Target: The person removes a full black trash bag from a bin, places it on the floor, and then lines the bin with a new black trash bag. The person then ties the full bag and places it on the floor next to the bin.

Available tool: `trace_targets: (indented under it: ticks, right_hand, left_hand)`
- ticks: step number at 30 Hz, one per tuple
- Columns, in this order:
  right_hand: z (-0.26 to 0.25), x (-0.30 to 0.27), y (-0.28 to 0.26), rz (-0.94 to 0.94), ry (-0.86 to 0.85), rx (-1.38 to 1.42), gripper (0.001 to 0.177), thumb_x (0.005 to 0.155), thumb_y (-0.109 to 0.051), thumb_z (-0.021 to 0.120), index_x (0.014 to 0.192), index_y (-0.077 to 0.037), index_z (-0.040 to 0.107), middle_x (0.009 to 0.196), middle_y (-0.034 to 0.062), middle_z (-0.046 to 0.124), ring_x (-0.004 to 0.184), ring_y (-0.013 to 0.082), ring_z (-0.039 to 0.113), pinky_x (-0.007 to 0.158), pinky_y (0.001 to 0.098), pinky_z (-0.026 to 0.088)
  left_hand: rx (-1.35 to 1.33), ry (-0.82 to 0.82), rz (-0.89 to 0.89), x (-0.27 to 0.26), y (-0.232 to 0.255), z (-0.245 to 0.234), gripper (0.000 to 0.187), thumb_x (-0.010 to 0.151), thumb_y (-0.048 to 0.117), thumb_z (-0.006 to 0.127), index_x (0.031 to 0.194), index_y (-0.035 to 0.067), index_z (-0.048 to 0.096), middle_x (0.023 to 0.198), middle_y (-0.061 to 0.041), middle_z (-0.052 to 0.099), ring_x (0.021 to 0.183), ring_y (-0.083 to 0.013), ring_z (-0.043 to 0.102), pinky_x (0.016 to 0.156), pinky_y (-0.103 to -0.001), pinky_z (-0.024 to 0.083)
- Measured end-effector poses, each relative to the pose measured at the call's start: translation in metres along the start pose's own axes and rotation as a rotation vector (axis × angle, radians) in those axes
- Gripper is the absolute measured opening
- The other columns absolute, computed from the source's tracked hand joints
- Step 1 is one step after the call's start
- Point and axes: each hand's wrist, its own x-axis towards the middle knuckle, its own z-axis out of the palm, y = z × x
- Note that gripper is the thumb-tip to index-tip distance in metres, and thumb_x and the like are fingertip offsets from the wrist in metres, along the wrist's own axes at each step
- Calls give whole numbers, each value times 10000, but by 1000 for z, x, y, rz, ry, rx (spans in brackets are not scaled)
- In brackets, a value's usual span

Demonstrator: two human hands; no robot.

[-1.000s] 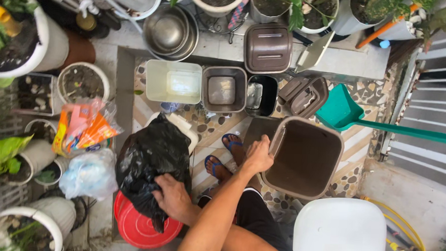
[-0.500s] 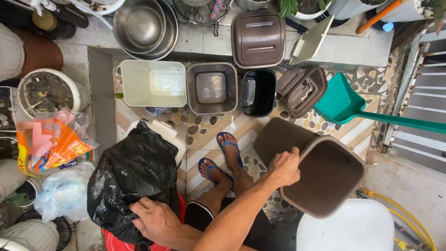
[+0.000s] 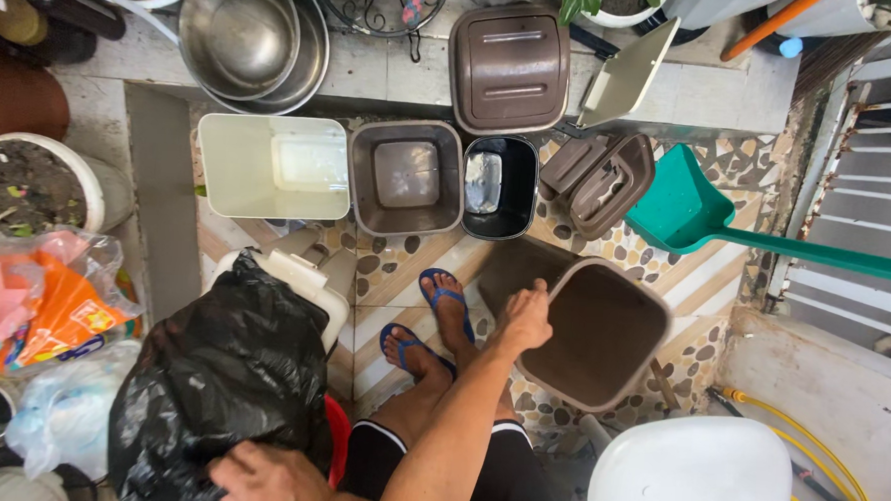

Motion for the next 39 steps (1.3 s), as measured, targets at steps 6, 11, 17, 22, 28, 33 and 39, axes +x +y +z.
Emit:
trace_targets:
  ticks: [6, 11, 17, 22, 28, 33, 39]
  right_hand:
    - [-4, 1, 12, -29, 53, 53, 187, 1053, -161, 639, 1204, -69, 577, 1139, 175, 592, 974, 357, 693, 855, 431, 597]
    - [-10, 7, 15, -2, 13, 26, 220, 1023, -161, 666, 1199, -65, 577, 1137, 185, 596, 966, 375, 685, 840, 454, 589]
    - [-13, 4, 22, 33, -41, -11, 261, 985, -162, 699, 1193, -60, 578, 1135, 197, 601, 958, 396, 675, 822, 481, 579]
    - [-19, -1, 5, 91, -63, -44, 296, 954, -162, 726, 1188, -56, 579, 1134, 207, 605, 951, 413, 668, 807, 504, 571]
    - [-43, 9, -18, 126, 70, -57, 331, 825, -57, 751, 1122, -10, 614, 1067, 226, 642, 961, 436, 667, 829, 483, 561]
    - [-52, 25, -30, 121, 180, -154, 340, 720, -36, 785, 1034, 6, 661, 1009, 243, 682, 955, 452, 670, 836, 483, 548]
    - [-80, 30, -48, 294, 92, -420, 311, 765, -109, 804, 1031, -4, 683, 907, 198, 695, 839, 388, 677, 719, 461, 546]
  left_hand:
    - [59, 24, 8, 30, -29, 11, 630, 762, 61, 785, 1287, -64, 460, 1044, -310, 710, 1038, -449, 699, 926, -459, 568]
    - [-47, 83, -82, 33, -46, 17, 651, 782, 36, 788, 1323, -11, 428, 1091, -292, 702, 1084, -465, 668, 931, -488, 553]
    - [-68, 78, -194, 28, -43, -2, 843, 782, 61, 797, 1481, 73, 326, 1211, -264, 659, 1157, -438, 637, 980, -461, 531]
    - [-52, 115, -205, 16, -38, -28, 751, 814, 68, 750, 1476, 76, 395, 1249, -261, 654, 1203, -425, 624, 1000, -466, 519]
    - [-150, 280, -84, -61, 4, -110, 500, 899, 81, 632, 1393, 53, 552, 1141, -313, 704, 1131, -469, 665, 993, -514, 525]
    - [-289, 470, 164, -196, 70, -198, 492, 879, 153, 666, 1352, 67, 561, 1166, -261, 697, 1091, -459, 655, 928, -523, 522]
    - [-460, 1043, 151, -343, 40, -203, 311, 969, 142, 614, 1271, 77, 656, 1148, -178, 734, 1059, -369, 707, 940, -439, 539]
